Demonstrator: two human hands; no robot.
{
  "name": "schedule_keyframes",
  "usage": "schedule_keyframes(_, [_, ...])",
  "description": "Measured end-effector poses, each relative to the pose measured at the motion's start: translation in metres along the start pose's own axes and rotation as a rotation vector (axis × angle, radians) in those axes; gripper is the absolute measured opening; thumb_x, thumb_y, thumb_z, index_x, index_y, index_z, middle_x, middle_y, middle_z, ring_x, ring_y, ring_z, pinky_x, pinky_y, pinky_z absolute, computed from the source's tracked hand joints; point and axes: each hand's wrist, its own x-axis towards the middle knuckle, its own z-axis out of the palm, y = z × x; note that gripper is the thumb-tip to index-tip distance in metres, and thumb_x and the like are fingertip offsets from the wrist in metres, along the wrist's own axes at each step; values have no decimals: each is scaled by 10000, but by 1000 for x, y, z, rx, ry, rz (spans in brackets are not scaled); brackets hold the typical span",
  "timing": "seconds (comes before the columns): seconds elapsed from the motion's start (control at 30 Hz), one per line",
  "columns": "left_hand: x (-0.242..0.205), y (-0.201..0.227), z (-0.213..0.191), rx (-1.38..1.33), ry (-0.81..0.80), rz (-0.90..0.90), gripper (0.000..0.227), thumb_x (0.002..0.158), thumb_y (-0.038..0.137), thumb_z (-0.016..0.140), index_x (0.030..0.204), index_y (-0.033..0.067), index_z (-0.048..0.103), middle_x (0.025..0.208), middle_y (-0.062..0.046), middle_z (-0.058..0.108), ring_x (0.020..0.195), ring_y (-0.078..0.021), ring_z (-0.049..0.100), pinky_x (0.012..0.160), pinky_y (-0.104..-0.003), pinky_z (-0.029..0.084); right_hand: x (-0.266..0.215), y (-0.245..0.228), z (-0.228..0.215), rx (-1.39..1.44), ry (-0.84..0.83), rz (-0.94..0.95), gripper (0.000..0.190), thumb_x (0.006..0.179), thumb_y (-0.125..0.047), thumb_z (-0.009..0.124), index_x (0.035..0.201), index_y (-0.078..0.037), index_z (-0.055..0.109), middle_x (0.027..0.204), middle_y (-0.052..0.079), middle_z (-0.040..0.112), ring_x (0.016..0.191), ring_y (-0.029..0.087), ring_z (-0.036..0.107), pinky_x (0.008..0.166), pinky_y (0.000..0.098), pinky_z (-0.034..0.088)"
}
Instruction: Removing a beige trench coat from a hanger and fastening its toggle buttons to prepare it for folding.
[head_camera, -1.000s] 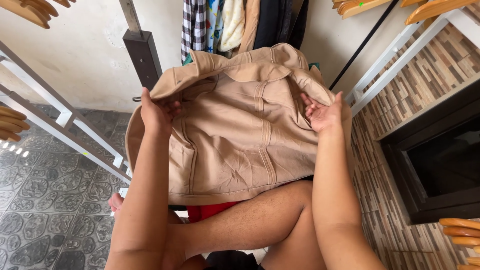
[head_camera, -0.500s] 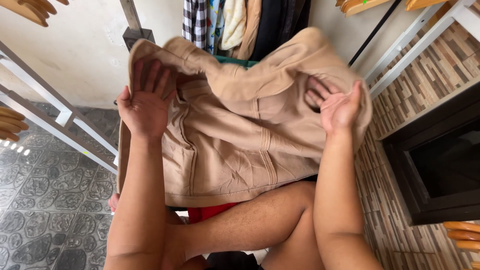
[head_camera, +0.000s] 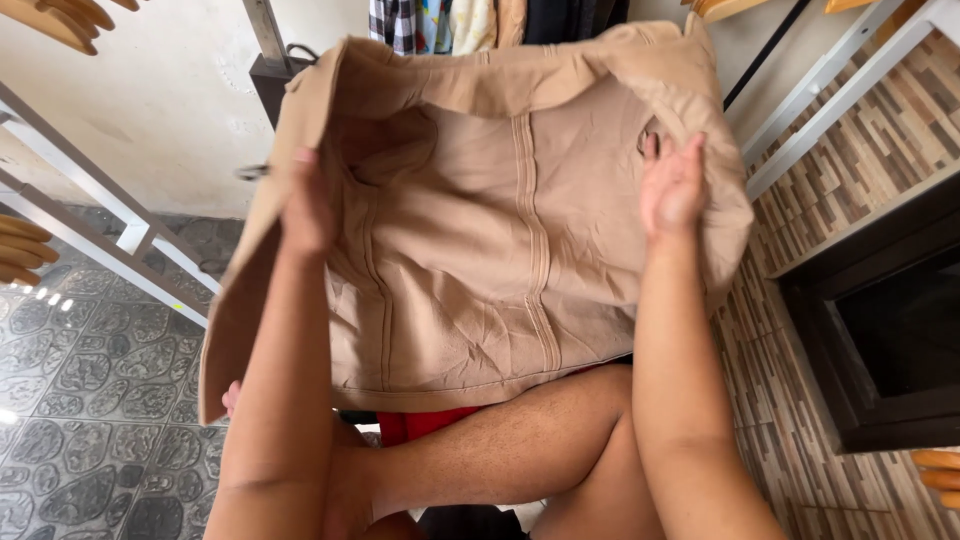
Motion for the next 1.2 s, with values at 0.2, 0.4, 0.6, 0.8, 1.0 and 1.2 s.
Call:
schedule_keyframes(0.2, [14,-55,-247,-1686,-290,167,912,1016,587,524,1637,14,182,1661,-335,134,1549,-486,116,1266,-562,65,-37,38,48,-731,98,134,597,1172,-346,443,1658,-98,200,1743,115,11,1576,211,-88,1331,460,-42])
schedule_keyframes(0.4, [9,-52,-254,-1495,-405,263,983,945,519,619,1646,80,89,1640,-323,228,1524,-455,254,1281,-527,138,-63,36,99,-2009,-383,433,1053,901,-563,717,1644,-51,173,1633,369,179,1517,541,180,1197,716,186])
schedule_keyframes(0.6, [2,-64,-277,-1534,-476,289,1115,847,688,667,1664,156,125,1637,-281,268,1501,-443,303,1245,-514,255,-81,45,128,-1697,-731,396,1053,823,-719,684,1668,-299,216,1716,229,22,1553,509,24,1169,757,117])
schedule_keyframes(0.8, [-2,-59,-275,-1519,-513,281,1061,872,690,647,1666,206,138,1636,-268,261,1507,-433,296,1240,-500,276,-83,52,144,-2037,-663,485,1003,790,-880,507,1635,-432,205,1721,215,-3,1585,418,-25,1194,737,4])
schedule_keyframes(1.0, [-11,-55,-261,-1615,-532,226,1111,859,624,717,1666,150,118,1652,-272,265,1525,-435,270,1270,-530,195,-77,31,133,-2038,-598,641,573,1042,-659,303,1595,-536,220,1745,69,-35,1592,340,-74,1187,732,-73])
schedule_keyframes(1.2, [-3,-61,-282,-1500,-412,268,811,882,518,707,1558,159,438,1505,-255,493,1309,-426,568,1104,-522,464,-49,35,7,-1865,-20,35,505,832,-430,825,1280,-218,731,1190,38,747,1177,249,676,1170,490,269])
